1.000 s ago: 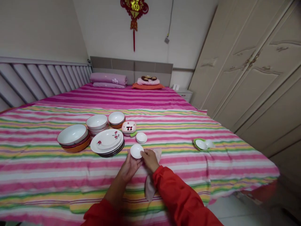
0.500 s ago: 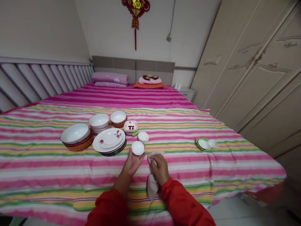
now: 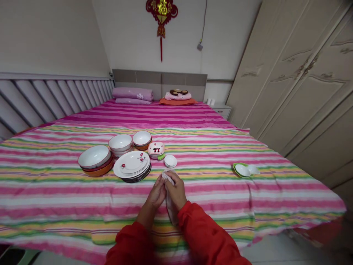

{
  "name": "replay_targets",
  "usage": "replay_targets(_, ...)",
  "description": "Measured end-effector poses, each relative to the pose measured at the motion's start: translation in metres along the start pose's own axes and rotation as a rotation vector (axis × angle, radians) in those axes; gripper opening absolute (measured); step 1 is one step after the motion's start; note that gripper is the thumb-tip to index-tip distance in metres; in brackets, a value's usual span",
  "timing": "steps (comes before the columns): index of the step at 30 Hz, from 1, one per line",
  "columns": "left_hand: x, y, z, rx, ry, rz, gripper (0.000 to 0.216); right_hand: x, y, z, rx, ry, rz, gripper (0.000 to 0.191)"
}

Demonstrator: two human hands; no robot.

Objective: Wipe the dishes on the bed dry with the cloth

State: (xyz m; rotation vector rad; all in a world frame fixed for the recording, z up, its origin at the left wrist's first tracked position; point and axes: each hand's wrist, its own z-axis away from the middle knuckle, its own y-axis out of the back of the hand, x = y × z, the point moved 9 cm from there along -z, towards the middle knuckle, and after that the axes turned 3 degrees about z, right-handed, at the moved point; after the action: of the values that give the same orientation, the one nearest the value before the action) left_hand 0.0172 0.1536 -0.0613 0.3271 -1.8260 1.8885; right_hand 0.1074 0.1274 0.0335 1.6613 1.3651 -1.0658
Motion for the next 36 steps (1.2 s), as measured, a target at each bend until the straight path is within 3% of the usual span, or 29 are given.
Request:
replay_targets(3, -0.001, 0.001, -0.002, -0.019, 0.006, 0.015, 0.035, -0.008, 0.001, 0.005, -0.165, 0.139, 0.101, 0.028)
replay_targets(7, -0.004, -0.008, -0.002, -0.087, 0.032, 0.035, 0.035, -0.027, 0.004, 0.011, -0.343, 0.389, 0.421, 0.034)
replay_targets(13, -0.008, -0.014, 0.001, -0.034, 0.124, 0.101, 0.039, -0.042, -0.018, 0.023, -0.54, 0.675, 0.663, 0.045)
replay_targets(21, -0.005, -0.009, -0.004, -0.016, 0.046, 0.079, 0.042, -0.028, -0.01, 0.013, -0.418, 0.504, 0.816, 0.043)
replay_targets(25, -0.006, -0.006, -0.002, -0.037, 0.058, 0.053, 0.045, -0.033, 0.0, 0.022, -0.368, 0.378, 0.643, 0.041)
replay_targets(30, -0.011, -0.005, 0.0, -0.008, 0.137, 0.036, 0.052, -0.037, -0.013, 0.025, -0.451, 0.398, 0.453, 0.058)
replay_targets(36, -0.014, -0.019, 0.001, -0.072, 0.18, 0.027, 0.053, -0.029, -0.019, 0.016, -0.484, 0.399, 0.728, 0.055)
